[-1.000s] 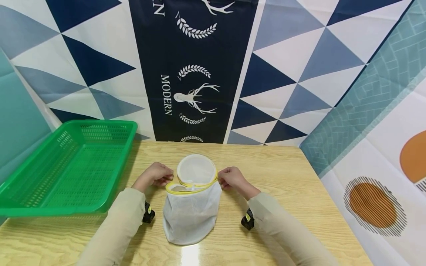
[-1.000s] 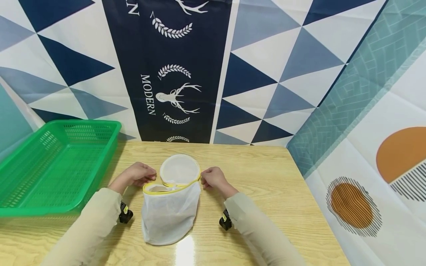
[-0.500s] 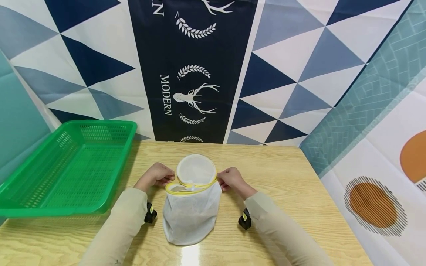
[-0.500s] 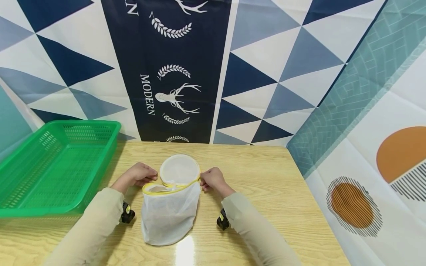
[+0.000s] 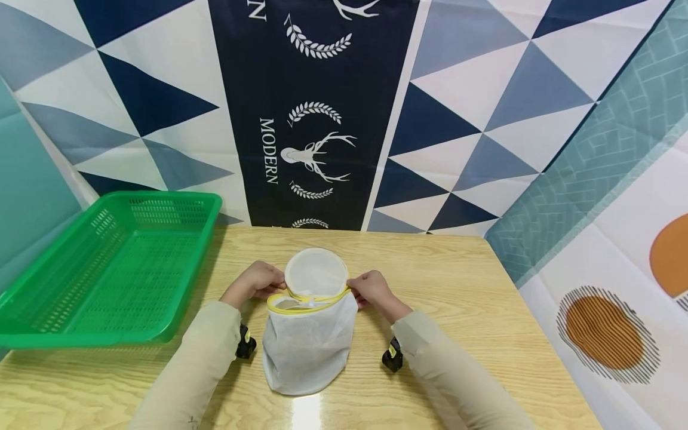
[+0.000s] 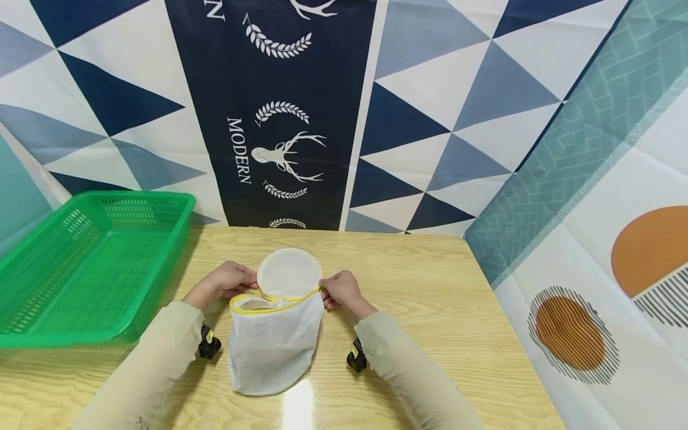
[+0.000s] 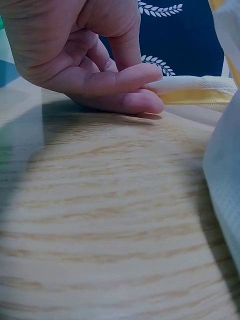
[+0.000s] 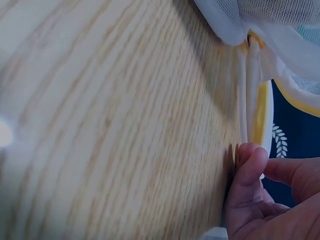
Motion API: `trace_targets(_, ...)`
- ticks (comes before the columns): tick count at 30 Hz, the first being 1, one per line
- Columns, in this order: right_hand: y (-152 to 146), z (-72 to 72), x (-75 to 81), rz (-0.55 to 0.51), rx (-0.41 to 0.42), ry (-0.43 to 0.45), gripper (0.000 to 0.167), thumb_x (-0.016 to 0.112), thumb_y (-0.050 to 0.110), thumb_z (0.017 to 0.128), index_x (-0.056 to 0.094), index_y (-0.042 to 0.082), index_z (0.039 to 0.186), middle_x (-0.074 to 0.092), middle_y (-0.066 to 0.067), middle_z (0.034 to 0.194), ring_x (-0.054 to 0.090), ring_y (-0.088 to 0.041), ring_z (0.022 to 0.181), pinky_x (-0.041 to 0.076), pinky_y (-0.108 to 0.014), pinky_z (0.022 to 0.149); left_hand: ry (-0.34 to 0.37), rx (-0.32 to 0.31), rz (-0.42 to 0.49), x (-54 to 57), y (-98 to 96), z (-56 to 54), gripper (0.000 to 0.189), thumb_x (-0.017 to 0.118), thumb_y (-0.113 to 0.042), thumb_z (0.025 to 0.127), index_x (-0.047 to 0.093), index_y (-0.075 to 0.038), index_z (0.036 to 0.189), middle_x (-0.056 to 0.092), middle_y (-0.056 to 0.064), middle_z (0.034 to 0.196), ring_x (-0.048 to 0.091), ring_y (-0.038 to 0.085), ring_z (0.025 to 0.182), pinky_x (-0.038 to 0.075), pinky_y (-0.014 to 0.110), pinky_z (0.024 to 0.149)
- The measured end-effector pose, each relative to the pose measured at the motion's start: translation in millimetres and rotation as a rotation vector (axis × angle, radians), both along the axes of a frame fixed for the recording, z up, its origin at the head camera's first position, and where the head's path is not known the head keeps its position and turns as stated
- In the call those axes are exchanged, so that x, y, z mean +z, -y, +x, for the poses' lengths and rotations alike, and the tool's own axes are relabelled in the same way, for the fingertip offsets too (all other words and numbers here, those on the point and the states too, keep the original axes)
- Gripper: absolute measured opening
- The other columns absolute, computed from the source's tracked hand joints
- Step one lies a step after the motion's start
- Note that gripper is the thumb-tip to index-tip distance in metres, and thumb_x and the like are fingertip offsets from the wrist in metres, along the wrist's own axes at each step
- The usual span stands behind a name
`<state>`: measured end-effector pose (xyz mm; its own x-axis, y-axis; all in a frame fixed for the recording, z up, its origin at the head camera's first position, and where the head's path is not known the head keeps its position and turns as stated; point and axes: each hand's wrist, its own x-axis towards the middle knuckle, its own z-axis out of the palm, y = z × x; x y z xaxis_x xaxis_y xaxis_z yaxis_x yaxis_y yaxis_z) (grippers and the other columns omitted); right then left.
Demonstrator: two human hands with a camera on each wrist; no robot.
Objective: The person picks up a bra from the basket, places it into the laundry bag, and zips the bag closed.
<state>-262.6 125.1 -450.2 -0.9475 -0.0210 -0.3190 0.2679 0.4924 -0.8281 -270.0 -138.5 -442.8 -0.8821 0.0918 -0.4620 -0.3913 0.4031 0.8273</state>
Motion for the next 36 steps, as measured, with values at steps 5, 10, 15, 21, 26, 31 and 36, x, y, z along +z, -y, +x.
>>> trace_targets(5,0.7,-0.2,-0.8,-0.021,0.000,0.002,0.024,0.059,0.017,0.091,0.069,-0.005,0.094,0.061,-0.004,0.060,0.054,-0.008,0.044,0.048,-0.022,0.044,0.002,0.017,0.048,1.7,-0.5,-0.8,0.029,0.052,-0.005,0.093,0.057,0.006,0.120,0.062,0.001,0.072,0.058,0.006,0.056,0.050,0.019,0.053)
trace_targets(10,1.0,-0.1,0.0,-0.046,-0.018,-0.002,0.022,0.059,0.016,0.090,0.068,-0.005,0.094,0.063,-0.005,0.067,0.056,-0.010,0.050,0.049,-0.022,0.048,-0.005,0.035,0.093,4.2,-1.6,-1.4,0.030,0.053,-0.003,0.092,0.054,0.007,0.120,0.062,0.005,0.070,0.059,0.007,0.055,0.052,0.020,0.054)
trace_targets(15,2.6,-0.1,2.5,-0.074,-0.042,-0.028,0.023,0.058,0.015,0.090,0.067,-0.006,0.097,0.067,-0.011,0.082,0.059,-0.011,0.062,0.052,-0.022,0.057,-0.005,0.032,0.114,3.1,-1.1,-2.4,0.038,0.055,-0.004,0.092,0.049,0.006,0.128,0.063,0.004,0.071,0.060,0.007,0.056,0.052,0.020,0.054)
trace_targets(21,5.3,-0.7,4.0,-0.131,-0.072,-0.036,0.023,0.057,0.015,0.092,0.064,-0.005,0.102,0.067,-0.011,0.088,0.060,-0.009,0.067,0.053,-0.020,0.060,-0.020,0.002,0.126,0.6,2.3,-2.8,0.045,0.053,-0.005,0.093,0.042,0.007,0.135,0.061,0.001,0.072,0.058,0.006,0.059,0.051,0.018,0.054)
trace_targets(26,6.2,-1.6,4.5,-0.205,-0.085,-0.033,0.023,0.056,0.012,0.092,0.060,-0.005,0.107,0.065,-0.007,0.082,0.059,-0.007,0.062,0.051,-0.018,0.057,-0.036,-0.014,0.124,0.7,4.8,-1.5,0.041,0.053,-0.007,0.093,0.045,0.008,0.131,0.059,0.001,0.072,0.056,0.006,0.059,0.051,0.019,0.056)
trace_targets(31,6.1,-2.8,3.8,-0.265,-0.084,-0.032,0.031,0.056,0.009,0.092,0.057,-0.005,0.119,0.065,-0.006,0.079,0.059,-0.006,0.060,0.050,-0.018,0.056,-0.043,-0.024,0.129,2.2,6.8,0.6,0.039,0.053,-0.007,0.093,0.047,0.007,0.130,0.059,0.002,0.072,0.055,0.007,0.060,0.050,0.020,0.056)
trace_targets(36,4.9,-2.9,3.3,-0.278,-0.070,-0.025,0.032,0.056,0.009,0.092,0.057,-0.005,0.121,0.064,-0.006,0.079,0.060,-0.007,0.061,0.051,-0.019,0.057,-0.057,-0.025,0.131,2.2,7.8,1.7,0.038,0.054,-0.008,0.093,0.049,0.006,0.128,0.059,0.003,0.072,0.055,0.008,0.059,0.050,0.022,0.055)
